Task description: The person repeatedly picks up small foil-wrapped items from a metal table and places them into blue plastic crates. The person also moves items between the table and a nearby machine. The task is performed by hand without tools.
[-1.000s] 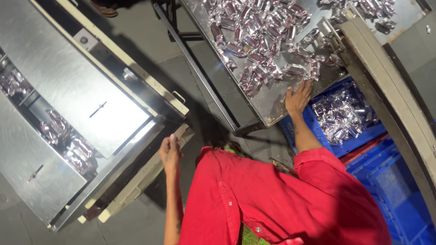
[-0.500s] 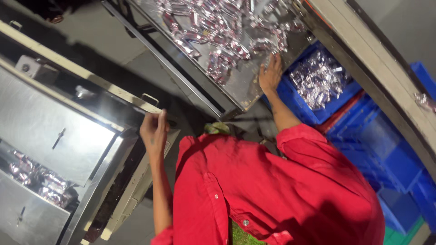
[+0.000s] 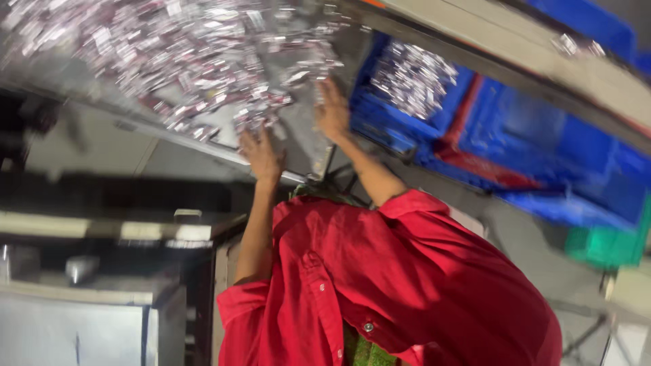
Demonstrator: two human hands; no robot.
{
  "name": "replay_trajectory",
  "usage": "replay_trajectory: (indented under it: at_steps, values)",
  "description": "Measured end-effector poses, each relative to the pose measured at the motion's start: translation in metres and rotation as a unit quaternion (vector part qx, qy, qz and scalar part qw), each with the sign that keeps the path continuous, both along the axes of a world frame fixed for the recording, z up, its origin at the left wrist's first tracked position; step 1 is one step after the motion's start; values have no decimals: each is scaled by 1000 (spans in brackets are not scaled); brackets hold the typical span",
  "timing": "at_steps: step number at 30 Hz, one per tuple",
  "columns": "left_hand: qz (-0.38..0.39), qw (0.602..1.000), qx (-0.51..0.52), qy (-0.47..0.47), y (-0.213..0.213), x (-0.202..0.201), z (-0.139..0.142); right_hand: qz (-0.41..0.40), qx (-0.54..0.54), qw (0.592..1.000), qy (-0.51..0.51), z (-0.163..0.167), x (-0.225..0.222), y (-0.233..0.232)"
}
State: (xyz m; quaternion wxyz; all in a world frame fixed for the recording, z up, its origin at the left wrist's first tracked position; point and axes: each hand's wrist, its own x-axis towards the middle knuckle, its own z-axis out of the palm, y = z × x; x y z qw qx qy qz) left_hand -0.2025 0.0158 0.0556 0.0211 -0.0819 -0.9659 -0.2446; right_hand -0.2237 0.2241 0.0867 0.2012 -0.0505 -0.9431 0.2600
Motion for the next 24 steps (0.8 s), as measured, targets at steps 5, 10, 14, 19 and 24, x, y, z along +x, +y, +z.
replay_trajectory:
  at_steps: [5, 10, 14, 19, 24]
  values:
    - [-69, 989, -129, 31, -11, 4, -34, -28, -20, 999, 4, 0, 4, 5]
    - [-33, 992, -119, 38, -21, 7, -41, -38, -47, 997, -38, 4, 8, 10]
    - [-41, 985, -157, 55, -28, 7, -45, -38, -75, 996, -41, 9, 12, 13]
    - [-73, 977, -170, 103, -40, 7, -60, -34, -77, 995, -50, 8, 13, 15]
    - [-58, 983, -157, 78, -36, 7, -59, -35, -45, 997, -57, 2, 8, 12]
